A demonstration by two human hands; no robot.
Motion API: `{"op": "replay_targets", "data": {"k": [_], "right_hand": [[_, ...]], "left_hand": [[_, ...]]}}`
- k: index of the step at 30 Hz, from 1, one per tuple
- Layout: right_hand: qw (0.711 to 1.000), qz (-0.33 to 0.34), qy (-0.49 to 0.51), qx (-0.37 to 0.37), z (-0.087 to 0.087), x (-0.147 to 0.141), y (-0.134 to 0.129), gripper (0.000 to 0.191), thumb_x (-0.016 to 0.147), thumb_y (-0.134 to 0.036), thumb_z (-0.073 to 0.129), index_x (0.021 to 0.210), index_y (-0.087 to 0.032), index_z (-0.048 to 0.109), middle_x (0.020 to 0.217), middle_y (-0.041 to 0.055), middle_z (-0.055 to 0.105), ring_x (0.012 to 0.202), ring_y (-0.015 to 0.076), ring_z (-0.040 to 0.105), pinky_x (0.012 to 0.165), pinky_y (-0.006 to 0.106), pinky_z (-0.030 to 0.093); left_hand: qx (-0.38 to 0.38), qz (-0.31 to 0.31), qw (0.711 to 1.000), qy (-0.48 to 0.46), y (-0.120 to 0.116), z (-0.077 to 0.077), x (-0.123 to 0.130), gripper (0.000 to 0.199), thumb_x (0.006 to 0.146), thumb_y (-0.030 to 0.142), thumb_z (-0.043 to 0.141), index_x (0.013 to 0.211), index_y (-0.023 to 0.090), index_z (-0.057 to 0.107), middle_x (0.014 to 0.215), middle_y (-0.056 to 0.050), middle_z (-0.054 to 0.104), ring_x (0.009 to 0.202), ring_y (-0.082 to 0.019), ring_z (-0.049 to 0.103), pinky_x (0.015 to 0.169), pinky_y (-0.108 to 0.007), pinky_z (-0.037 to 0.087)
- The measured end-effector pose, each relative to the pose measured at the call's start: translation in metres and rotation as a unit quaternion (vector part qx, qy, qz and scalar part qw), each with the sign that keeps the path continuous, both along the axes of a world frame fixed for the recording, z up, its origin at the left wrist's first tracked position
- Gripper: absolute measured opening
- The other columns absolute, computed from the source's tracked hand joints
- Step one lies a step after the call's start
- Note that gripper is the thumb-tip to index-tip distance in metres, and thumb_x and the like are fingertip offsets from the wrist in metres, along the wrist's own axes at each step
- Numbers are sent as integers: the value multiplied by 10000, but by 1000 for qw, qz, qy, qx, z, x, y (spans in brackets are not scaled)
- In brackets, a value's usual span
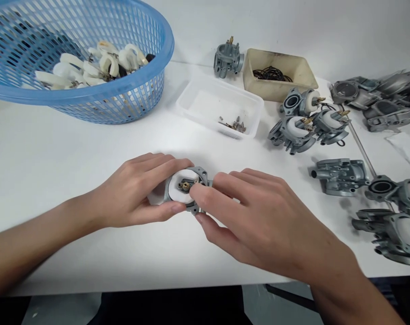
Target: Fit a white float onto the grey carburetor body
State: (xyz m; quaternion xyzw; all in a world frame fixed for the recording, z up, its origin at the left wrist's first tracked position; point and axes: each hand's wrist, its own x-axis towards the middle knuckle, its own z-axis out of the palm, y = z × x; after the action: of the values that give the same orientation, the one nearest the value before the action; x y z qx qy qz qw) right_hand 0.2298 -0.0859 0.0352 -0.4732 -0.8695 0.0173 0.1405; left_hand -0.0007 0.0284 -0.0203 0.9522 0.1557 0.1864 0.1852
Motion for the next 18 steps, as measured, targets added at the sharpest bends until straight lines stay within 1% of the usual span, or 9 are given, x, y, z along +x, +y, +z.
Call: {"op": "replay_targets", "data": {"k": [6,13,18], "right_hand": [[1000,4,7,12,-2,-1,0,146,949,-139,541,1064,-196,610,829,-29,571,708,146,533,688,339,372],[1000,12,3,11,-1,0,0,134,951,-126,533,1040,-187,613,823,-22,578,730,146,544,708,340,388],[1000,8,5,13,-1,-1,0,136,946,-124,541,1041,-192,611,827,-25,582,712,143,536,695,340,386]], "left_hand": [[0,-16,1000,-1,2,1,0,477,1013,494,467,1386,199,428,1204,-118,647,1029,-253,644,859,-361,482],[0,-15,1000,-5,2,-2,1,488,997,501,481,1398,231,416,1204,-113,651,1025,-263,648,854,-377,486],[1,-14,1000,-1,2,-1,0,482,1003,489,474,1398,218,417,1191,-116,652,1012,-260,644,851,-377,481]]}}
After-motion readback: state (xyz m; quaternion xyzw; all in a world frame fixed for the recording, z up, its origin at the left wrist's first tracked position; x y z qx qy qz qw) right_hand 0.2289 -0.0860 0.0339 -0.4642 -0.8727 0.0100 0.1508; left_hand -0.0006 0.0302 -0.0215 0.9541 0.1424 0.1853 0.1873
